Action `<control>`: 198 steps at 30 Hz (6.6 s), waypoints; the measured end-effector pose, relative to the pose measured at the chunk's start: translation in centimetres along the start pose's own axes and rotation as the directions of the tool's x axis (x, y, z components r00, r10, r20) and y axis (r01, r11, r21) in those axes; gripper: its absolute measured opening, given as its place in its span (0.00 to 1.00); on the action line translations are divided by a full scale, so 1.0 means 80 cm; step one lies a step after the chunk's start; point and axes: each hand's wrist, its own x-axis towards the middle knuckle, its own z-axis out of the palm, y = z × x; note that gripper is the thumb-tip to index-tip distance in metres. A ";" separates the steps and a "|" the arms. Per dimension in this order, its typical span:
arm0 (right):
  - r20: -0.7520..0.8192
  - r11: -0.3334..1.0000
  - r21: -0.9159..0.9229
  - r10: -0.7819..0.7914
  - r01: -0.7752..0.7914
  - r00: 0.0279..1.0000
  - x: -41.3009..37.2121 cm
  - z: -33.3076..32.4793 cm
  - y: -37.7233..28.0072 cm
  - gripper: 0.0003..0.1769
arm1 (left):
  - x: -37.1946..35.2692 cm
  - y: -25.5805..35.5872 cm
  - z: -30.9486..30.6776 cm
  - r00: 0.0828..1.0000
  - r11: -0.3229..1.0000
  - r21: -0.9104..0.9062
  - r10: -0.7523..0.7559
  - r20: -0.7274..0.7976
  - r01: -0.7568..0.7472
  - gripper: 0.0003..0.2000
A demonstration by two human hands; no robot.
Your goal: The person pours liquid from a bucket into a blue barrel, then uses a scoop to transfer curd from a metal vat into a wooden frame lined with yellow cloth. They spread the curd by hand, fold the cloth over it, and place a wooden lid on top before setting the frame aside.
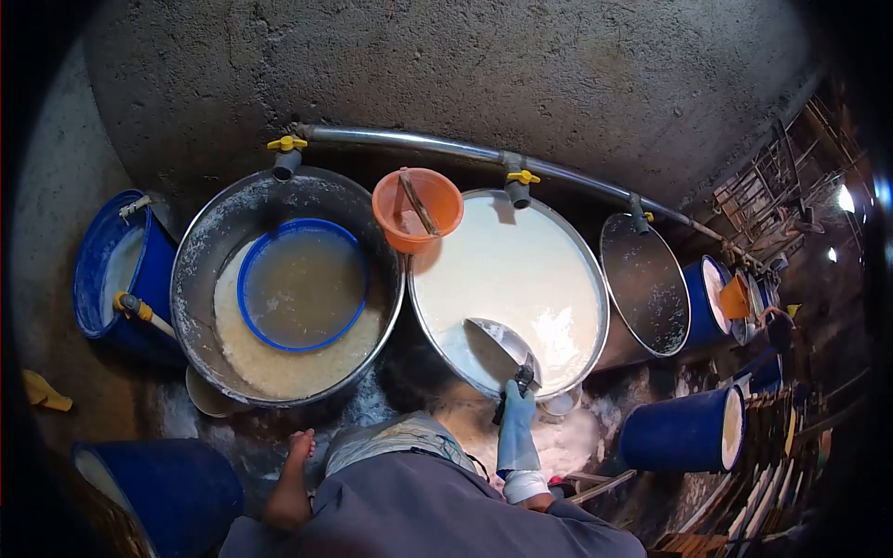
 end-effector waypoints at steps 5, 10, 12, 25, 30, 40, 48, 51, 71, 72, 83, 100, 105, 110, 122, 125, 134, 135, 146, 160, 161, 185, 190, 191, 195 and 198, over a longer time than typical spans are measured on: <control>0.078 1.000 0.011 0.027 -0.028 0.997 -0.011 0.030 -0.020 0.15 | 0.006 0.000 -0.001 1.000 1.000 -0.012 -0.026 0.000 0.026 0.15; 0.186 0.997 -0.035 0.073 -0.068 0.980 -0.013 0.041 -0.036 0.19 | 0.005 0.001 0.003 0.999 0.999 -0.013 -0.032 0.000 0.032 0.15; 0.198 0.996 -0.054 0.079 -0.070 0.977 -0.015 0.043 -0.045 0.20 | 0.009 -0.001 0.005 1.000 1.000 -0.021 -0.015 0.011 0.016 0.15; 0.259 0.968 -0.218 0.179 -0.123 0.949 -0.022 -0.022 -0.081 0.20 | 0.032 -0.032 0.013 0.999 0.997 -0.065 -0.040 0.022 0.041 0.16; 0.242 0.949 -0.291 0.197 -0.123 0.950 -0.023 -0.060 -0.094 0.19 | 0.040 -0.029 0.021 0.999 0.999 -0.042 -0.031 0.021 0.032 0.15; 0.216 0.856 -0.511 0.214 -0.077 0.953 -0.019 -0.130 -0.137 0.17 | 0.064 -0.023 0.044 0.998 0.999 -0.044 -0.017 0.061 0.020 0.15; 0.163 0.751 -0.654 0.260 -0.093 0.952 -0.031 -0.167 -0.200 0.16 | 0.066 -0.032 0.063 0.994 0.999 -0.025 -0.032 0.105 0.035 0.14; 0.174 0.735 -0.676 0.229 -0.052 0.958 -0.013 -0.186 -0.209 0.16 | 0.064 -0.033 0.067 0.992 0.999 -0.030 -0.041 0.117 0.045 0.14; 0.087 0.702 -0.690 -0.162 0.176 0.983 -0.017 -0.258 -0.291 0.17 | 0.064 -0.024 0.076 0.989 0.996 0.046 -0.079 0.127 0.073 0.16; 0.084 0.711 -0.681 -0.161 0.174 0.983 -0.011 -0.261 -0.290 0.17 | 0.061 -0.022 0.076 0.990 0.997 0.053 -0.070 0.124 0.063 0.16; -0.430 0.977 0.088 -0.138 0.194 0.892 0.189 -0.263 -0.256 0.14 | 0.016 0.046 0.090 0.998 0.997 0.050 -0.056 0.032 0.055 0.14; -0.310 0.971 0.186 -0.086 0.149 0.947 0.468 -0.115 -0.091 0.29 | -0.110 0.037 0.146 0.965 1.000 -0.010 0.009 -0.261 -0.012 0.19; -0.317 0.986 0.072 -0.118 0.148 0.941 0.475 -0.100 -0.088 0.28 | -0.143 -0.028 0.143 0.942 0.970 -0.241 -0.117 -0.315 0.040 0.19; -0.311 0.990 0.016 -0.131 0.143 0.941 0.451 -0.086 -0.090 0.27 | -0.171 -0.082 0.153 0.905 0.938 -0.346 -0.176 -0.387 0.034 0.19; 0.258 0.974 0.033 0.207 -0.222 0.944 0.323 0.068 -0.043 0.25 | -0.182 -0.159 0.113 0.880 0.732 -0.678 -0.281 -0.383 -0.061 0.14; 0.413 0.916 -0.272 0.387 -0.294 0.825 0.284 0.133 -0.027 0.28 | -0.173 -0.186 0.090 0.859 0.725 -0.688 -0.334 -0.387 -0.028 0.14; 0.705 0.727 -0.610 0.316 0.315 0.635 0.045 0.167 -0.059 0.19 | -0.158 -0.259 0.069 0.878 0.817 -0.575 -0.307 -0.367 0.045 0.16; 0.700 0.710 -0.628 0.336 0.318 0.630 0.047 0.163 -0.053 0.20 | -0.163 -0.253 0.072 0.877 0.793 -0.608 -0.310 -0.367 0.026 0.16; 0.765 0.660 -0.630 0.436 0.410 0.474 0.047 0.160 -0.024 0.21 | -0.197 -0.241 0.153 0.878 0.749 -0.661 -0.280 -0.387 -0.052 0.14; 0.863 0.685 -0.285 0.487 0.670 -0.132 -0.034 0.150 0.077 0.24 | -0.366 -0.220 0.341 0.844 0.731 -0.644 -0.183 -0.504 -0.226 0.16; 0.854 0.706 -0.197 0.464 0.680 -0.235 -0.036 0.152 0.095 0.22 | -0.381 -0.221 0.350 0.835 0.737 -0.646 -0.217 -0.506 -0.200 0.16; 0.263 0.449 -0.255 0.885 0.857 -0.385 -0.248 0.110 0.641 0.15 | -0.470 -0.543 0.622 0.590 0.070 -0.995 -0.802 -0.098 -0.070 0.12; 0.375 0.570 -0.297 0.807 0.766 -0.456 -0.272 0.096 0.796 0.18 | -0.456 -0.546 0.668 0.764 -0.030 -0.999 -0.645 -0.005 -0.032 0.15; 0.404 0.602 -0.303 0.783 0.739 -0.472 -0.276 0.090 0.823 0.18 | -0.427 -0.549 0.670 0.745 -0.138 -0.987 -0.648 0.157 0.088 0.14; 0.487 0.627 -0.149 0.719 0.764 -0.496 -0.289 0.062 0.908 0.31 | -0.430 -0.558 0.732 0.734 -0.087 -0.932 -0.643 -0.216 -0.351 0.20; 0.457 0.552 -0.160 0.776 0.819 -0.434 -0.314 0.053 0.921 0.45 | -0.426 -0.567 0.740 0.514 0.193 -0.981 -0.842 -0.163 0.004 0.20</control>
